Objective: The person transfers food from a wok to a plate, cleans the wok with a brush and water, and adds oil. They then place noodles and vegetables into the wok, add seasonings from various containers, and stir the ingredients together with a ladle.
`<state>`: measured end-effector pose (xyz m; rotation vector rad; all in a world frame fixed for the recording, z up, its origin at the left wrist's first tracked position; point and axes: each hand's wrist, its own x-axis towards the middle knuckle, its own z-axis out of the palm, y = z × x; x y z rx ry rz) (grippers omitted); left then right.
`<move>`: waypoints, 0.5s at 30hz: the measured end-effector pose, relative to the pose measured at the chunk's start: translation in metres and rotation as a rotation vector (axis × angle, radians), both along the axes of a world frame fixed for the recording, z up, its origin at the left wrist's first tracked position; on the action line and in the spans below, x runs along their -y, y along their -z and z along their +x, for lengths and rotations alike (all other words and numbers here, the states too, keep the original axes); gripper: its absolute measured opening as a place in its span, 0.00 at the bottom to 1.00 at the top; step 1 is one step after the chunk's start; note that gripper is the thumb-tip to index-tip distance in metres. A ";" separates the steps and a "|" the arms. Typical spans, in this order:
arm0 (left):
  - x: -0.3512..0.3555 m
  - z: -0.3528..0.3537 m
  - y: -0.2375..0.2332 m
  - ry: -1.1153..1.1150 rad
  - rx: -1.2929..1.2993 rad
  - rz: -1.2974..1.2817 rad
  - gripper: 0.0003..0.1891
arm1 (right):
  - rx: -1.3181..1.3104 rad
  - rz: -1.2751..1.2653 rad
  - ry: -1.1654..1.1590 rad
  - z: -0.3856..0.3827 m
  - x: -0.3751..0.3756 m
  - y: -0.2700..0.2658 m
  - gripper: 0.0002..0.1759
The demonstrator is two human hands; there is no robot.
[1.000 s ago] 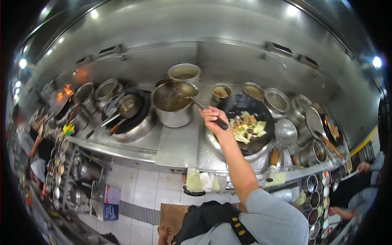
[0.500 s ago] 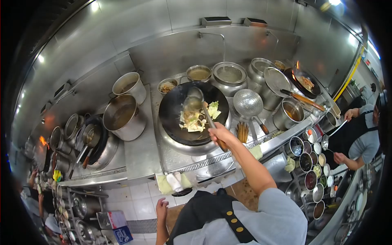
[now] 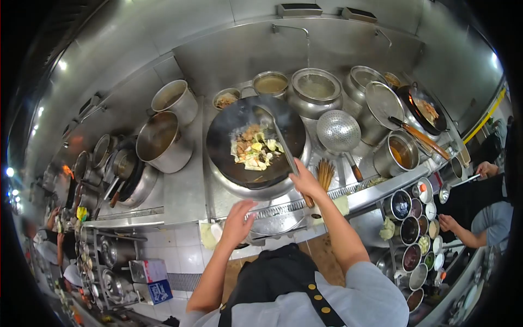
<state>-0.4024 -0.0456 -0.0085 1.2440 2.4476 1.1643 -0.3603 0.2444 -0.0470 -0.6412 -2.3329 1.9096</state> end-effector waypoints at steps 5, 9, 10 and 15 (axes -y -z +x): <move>-0.041 -0.026 0.026 0.060 -0.248 -0.071 0.26 | 0.121 0.692 0.048 -0.039 0.008 0.026 0.38; -0.046 -0.034 0.054 0.086 -0.260 -0.126 0.31 | -0.061 0.626 0.080 0.021 0.045 0.021 0.30; -0.044 -0.033 0.059 0.084 -0.213 -0.139 0.32 | -0.044 0.638 0.100 0.045 0.049 0.017 0.30; -0.039 -0.040 0.078 0.099 -0.177 0.003 0.33 | 0.158 0.575 0.393 0.204 0.057 0.050 0.29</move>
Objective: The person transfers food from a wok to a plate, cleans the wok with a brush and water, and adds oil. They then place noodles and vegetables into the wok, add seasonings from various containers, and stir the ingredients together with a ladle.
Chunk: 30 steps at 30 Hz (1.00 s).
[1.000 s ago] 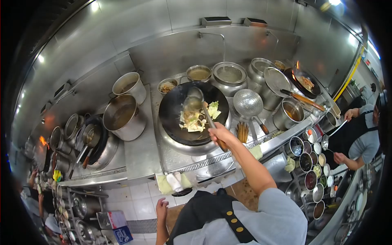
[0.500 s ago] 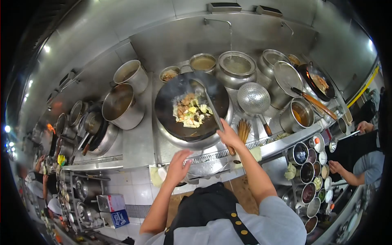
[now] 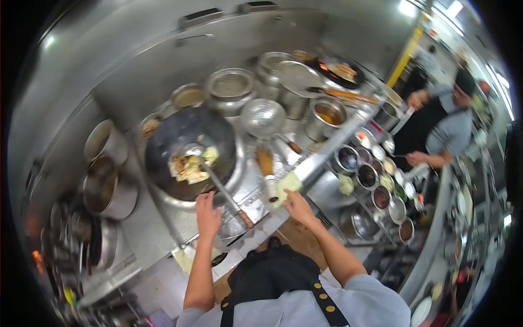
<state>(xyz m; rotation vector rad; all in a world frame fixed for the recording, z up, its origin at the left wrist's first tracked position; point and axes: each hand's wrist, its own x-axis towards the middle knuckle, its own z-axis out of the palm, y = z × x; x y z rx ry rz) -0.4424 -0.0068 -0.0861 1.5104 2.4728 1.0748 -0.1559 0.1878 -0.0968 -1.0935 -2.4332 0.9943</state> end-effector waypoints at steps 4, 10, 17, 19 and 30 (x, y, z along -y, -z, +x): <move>0.004 0.005 0.008 0.068 -0.016 0.093 0.29 | 0.248 0.011 0.258 0.136 0.050 0.045 0.29; -0.002 0.085 -0.053 0.160 0.177 0.375 0.14 | 0.266 -0.179 0.717 0.260 0.140 0.060 0.34; -0.035 0.246 -0.066 0.801 0.309 -0.132 0.14 | 0.193 0.045 1.268 0.463 0.173 0.102 0.36; -0.042 0.280 -0.045 0.924 0.262 -0.291 0.16 | 0.102 0.145 1.494 0.557 0.180 0.115 0.37; 0.022 0.268 0.198 0.754 0.520 -0.894 0.16 | -0.179 -0.126 2.193 0.960 0.227 0.063 0.50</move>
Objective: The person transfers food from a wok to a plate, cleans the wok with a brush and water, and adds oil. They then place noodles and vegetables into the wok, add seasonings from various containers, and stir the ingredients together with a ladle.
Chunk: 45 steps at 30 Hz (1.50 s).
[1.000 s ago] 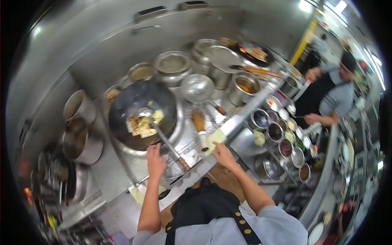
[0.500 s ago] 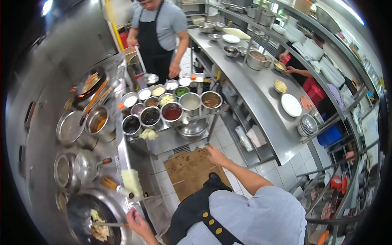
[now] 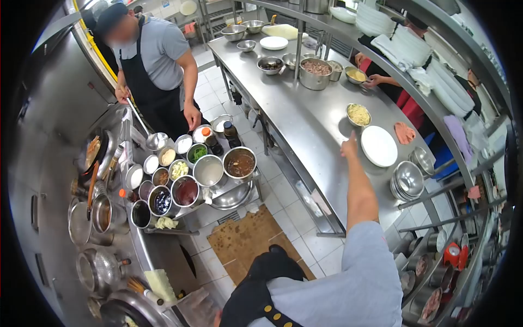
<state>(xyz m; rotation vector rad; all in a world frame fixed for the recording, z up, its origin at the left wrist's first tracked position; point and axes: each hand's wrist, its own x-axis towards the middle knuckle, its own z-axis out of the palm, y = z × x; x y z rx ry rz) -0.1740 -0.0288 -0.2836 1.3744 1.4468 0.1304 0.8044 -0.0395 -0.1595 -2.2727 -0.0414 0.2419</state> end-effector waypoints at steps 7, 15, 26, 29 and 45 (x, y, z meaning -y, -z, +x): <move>0.098 -0.067 -0.050 -0.332 -0.157 -0.180 0.14 | -0.170 0.395 0.019 0.189 -0.006 0.105 0.36; 0.102 -0.053 -0.061 -0.473 -0.223 -0.043 0.17 | -0.072 0.252 -0.010 0.100 -0.033 0.031 0.21; 0.105 -0.042 -0.024 -0.365 -0.227 -0.063 0.18 | 0.666 -0.010 -0.580 -0.212 -0.019 0.037 0.12; 0.124 -0.059 -0.003 -0.522 -0.144 -0.105 0.19 | 0.635 0.100 -0.912 -0.327 -0.044 0.033 0.11; 0.345 -0.081 0.079 -1.246 0.191 0.118 0.11 | -1.326 0.705 -1.591 -1.024 -0.402 -0.184 0.29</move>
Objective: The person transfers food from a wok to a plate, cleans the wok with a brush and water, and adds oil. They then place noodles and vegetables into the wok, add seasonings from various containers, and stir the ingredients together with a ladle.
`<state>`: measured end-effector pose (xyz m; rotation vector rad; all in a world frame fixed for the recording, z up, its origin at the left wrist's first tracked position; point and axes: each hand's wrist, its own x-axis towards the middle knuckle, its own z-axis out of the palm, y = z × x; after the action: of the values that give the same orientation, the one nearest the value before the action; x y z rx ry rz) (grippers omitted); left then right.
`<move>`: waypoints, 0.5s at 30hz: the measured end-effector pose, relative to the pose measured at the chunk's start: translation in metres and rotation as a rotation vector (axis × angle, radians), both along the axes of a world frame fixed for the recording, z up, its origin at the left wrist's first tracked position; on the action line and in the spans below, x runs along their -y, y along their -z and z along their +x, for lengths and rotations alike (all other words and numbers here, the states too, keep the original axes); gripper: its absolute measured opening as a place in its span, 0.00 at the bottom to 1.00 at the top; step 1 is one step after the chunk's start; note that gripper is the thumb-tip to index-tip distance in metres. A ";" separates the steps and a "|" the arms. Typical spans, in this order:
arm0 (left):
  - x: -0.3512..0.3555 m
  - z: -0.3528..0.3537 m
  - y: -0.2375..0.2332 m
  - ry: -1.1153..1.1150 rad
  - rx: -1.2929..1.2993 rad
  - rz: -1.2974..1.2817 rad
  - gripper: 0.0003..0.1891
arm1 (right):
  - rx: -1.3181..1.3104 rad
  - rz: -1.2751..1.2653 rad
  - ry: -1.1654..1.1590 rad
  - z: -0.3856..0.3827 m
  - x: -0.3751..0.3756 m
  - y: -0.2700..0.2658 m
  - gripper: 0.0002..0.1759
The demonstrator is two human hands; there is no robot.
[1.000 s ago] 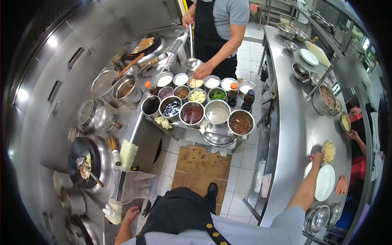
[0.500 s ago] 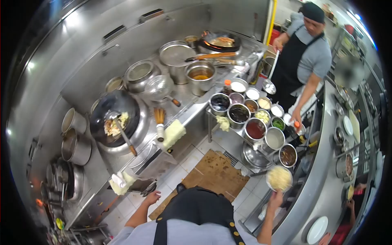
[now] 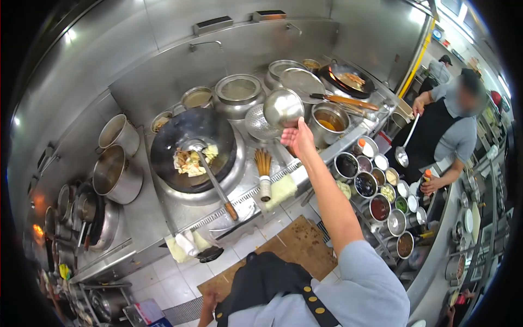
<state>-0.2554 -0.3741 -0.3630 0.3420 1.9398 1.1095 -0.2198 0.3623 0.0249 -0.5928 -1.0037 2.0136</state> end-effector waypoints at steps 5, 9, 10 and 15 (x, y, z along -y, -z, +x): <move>0.047 0.035 -0.030 -0.254 0.153 -0.169 0.10 | -0.055 -0.323 0.017 -0.109 -0.114 0.052 0.30; 0.062 0.059 -0.033 -0.292 0.198 -0.214 0.09 | 0.047 -0.168 -0.043 -0.095 -0.103 0.023 0.31; 0.062 0.063 -0.033 -0.284 0.202 -0.209 0.09 | 0.080 -0.099 -0.044 -0.083 -0.090 0.014 0.30; 0.041 0.034 -0.014 0.155 -0.481 0.119 0.09 | 0.347 0.304 0.003 0.026 -0.048 -0.005 0.21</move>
<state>-0.2211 -0.4151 -0.3487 0.8762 2.2144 1.1127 -0.1939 0.4102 0.0300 -0.7885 -1.4814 1.7403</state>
